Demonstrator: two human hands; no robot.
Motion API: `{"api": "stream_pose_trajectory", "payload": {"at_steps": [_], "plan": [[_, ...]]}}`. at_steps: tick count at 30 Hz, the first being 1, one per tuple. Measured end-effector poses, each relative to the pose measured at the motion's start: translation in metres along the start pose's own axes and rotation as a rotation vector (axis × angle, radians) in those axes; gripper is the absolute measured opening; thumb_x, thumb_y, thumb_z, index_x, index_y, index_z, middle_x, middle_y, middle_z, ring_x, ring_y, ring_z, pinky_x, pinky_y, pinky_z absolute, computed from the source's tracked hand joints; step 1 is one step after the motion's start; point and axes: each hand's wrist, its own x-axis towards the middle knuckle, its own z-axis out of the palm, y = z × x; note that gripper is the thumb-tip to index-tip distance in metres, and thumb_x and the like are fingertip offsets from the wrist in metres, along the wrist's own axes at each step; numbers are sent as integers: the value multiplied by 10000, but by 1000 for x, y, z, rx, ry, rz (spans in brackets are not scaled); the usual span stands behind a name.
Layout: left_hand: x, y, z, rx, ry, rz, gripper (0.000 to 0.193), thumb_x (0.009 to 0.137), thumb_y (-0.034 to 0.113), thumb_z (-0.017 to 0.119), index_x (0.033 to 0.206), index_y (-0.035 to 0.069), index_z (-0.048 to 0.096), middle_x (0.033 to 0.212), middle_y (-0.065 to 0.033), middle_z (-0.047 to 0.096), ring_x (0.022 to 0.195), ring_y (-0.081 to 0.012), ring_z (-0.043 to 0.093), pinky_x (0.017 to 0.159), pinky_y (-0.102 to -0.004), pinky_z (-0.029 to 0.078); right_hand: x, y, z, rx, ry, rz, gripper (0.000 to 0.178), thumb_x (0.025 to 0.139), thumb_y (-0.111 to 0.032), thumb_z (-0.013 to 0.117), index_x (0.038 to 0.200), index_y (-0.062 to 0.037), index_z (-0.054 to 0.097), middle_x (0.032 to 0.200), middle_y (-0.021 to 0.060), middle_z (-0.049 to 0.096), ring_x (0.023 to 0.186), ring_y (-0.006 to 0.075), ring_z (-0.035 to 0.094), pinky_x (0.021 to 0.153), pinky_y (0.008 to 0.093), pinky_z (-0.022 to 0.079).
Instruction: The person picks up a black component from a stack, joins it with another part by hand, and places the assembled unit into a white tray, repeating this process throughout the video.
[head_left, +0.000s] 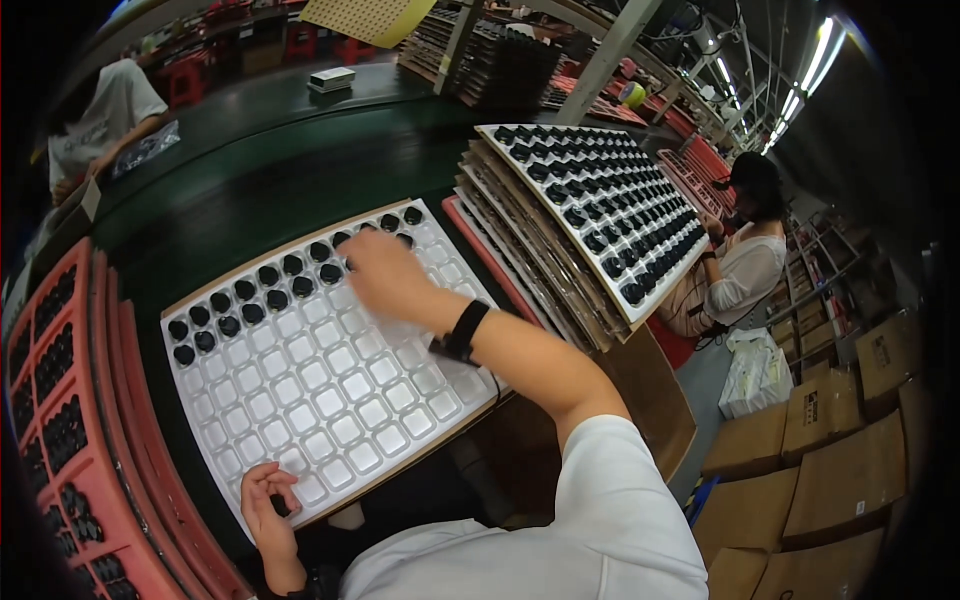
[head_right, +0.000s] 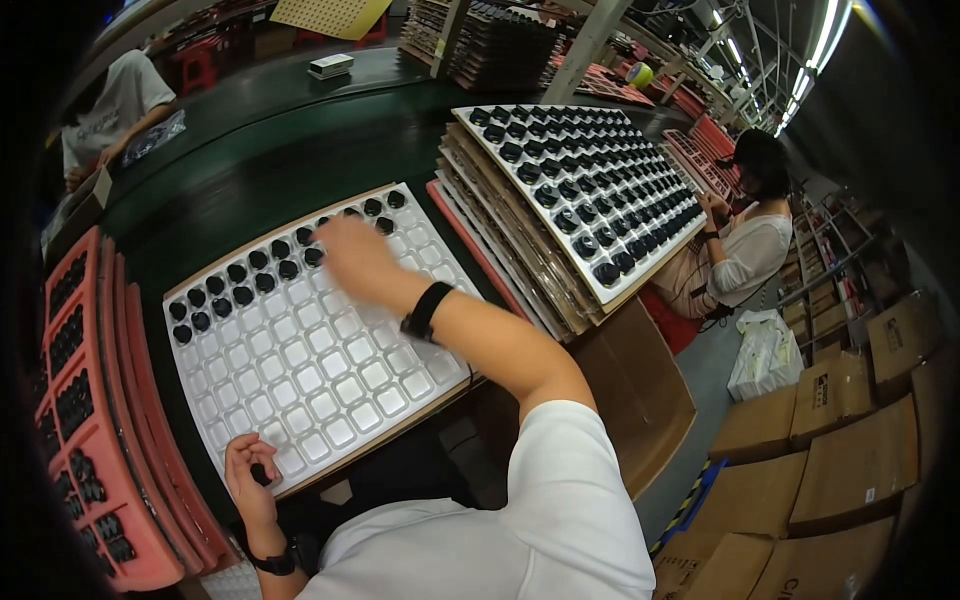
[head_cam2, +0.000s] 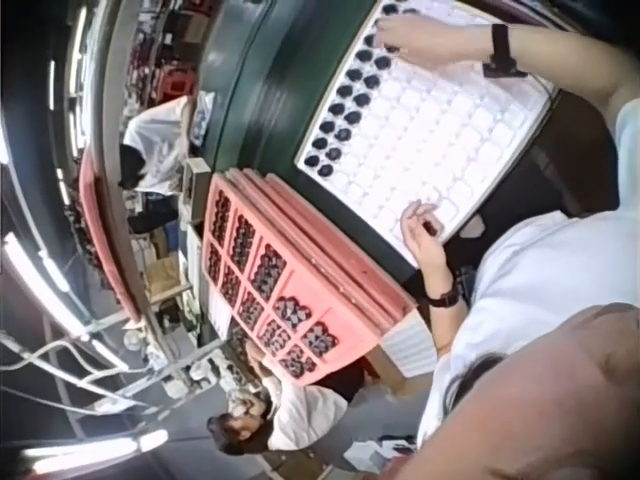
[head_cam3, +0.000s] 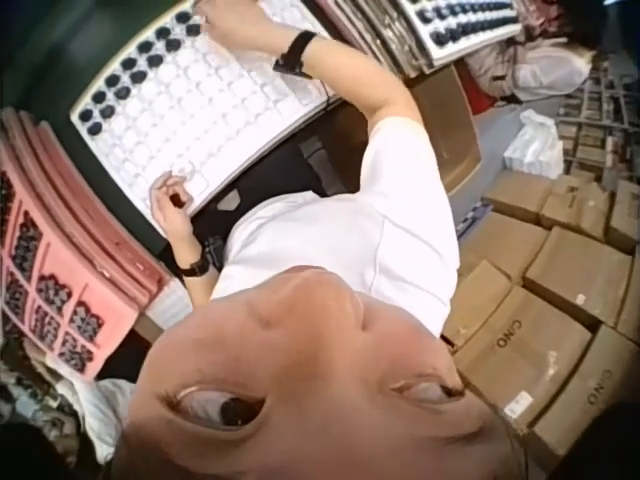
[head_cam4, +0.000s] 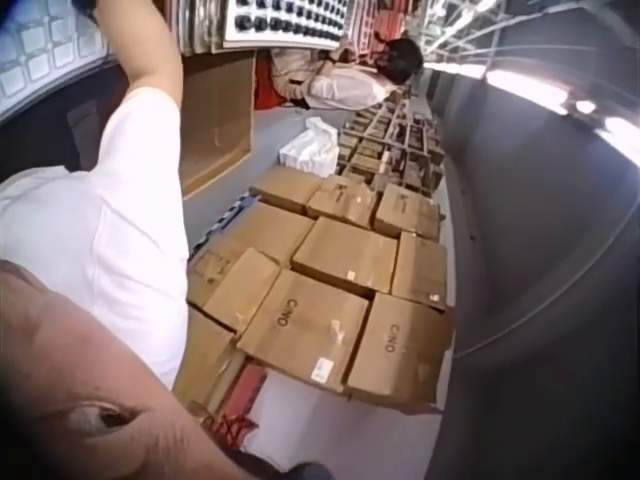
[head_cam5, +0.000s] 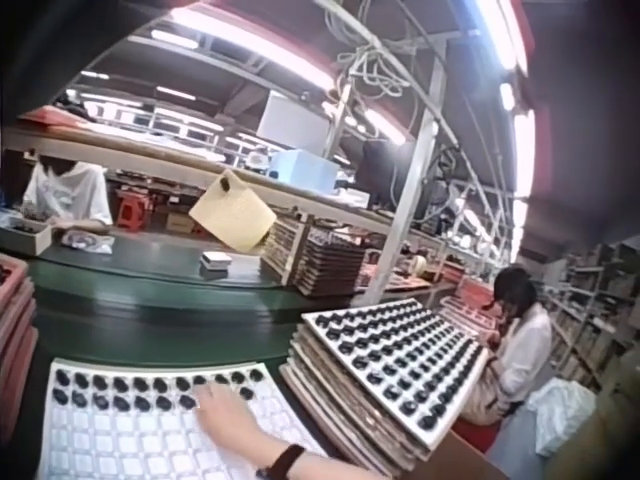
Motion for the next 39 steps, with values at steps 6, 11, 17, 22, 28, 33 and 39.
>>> {"api": "stream_pose_trajectory", "payload": {"at_steps": [6, 11, 17, 22, 28, 33, 39], "plan": [[0, 13, -1, -218, -104, 39, 593, 985, 519, 229, 1144, 5, 477, 933, -120, 588, 693, -128, 523, 646, -241, 443, -26, -152, -15, 170, -492, -550, 82, 710, -101, 627, 773, -51, 647, 810, 119, 630, 861, 291, 595, 741, 403, 479], [-6, 38, 21, -351, 253, -62, 713, 943, 614, 202, 1240, 0, 412, 1099, -125, 544, 964, -188, 546, 876, -293, 426, -60, -190, 4, 466, -429, -739, 111, 718, -135, 614, 749, -29, 620, 774, 93, 619, 789, 264, 604, 710, 354, 474], [-13, 34, -1, -458, 21, -11, 704, 951, 603, 198, 1291, 22, 405, 1255, -98, 474, 1193, -210, 444, 1005, -322, 340, -62, -202, 21, 490, -233, -808, 111, 734, -144, 600, 741, -34, 589, 772, 82, 592, 801, 251, 594, 710, 355, 472], [-16, 22, -13, -534, 25, -15, 695, 956, 592, 204, 1316, 33, 406, 1313, -102, 454, 1234, -213, 423, 1014, -333, 338, -57, -202, 24, 525, -413, -782, 129, 752, -134, 583, 823, -27, 571, 873, 93, 577, 863, 260, 577, 710, 365, 471], [-22, 1, -26, -504, 125, -30, 716, 952, 600, 183, 1318, 22, 395, 1294, -93, 467, 1207, -210, 444, 1002, -345, 352, -45, -213, 25, 680, -501, -748, 203, 723, -76, 613, 900, -24, 529, 933, 100, 551, 886, 307, 558, 736, 395, 468], [-19, -26, -31, -261, 135, -19, 711, 955, 593, 168, 1304, 37, 440, 1285, -80, 507, 1196, -182, 469, 969, -325, 395, -26, -218, 22, 718, -748, -612, 383, 657, -23, 710, 998, -53, 539, 934, 107, 557, 893, 330, 546, 744, 399, 456], [-8, -11, -27, -276, 31, 46, 537, 1014, 419, 180, 1066, 33, 549, 766, -11, 550, 658, -89, 493, 603, -236, 413, 16, -244, 7, 702, -588, -609, 308, 739, -79, 726, 1019, -51, 600, 886, 88, 563, 789, 235, 549, 681, 322, 460]]}}
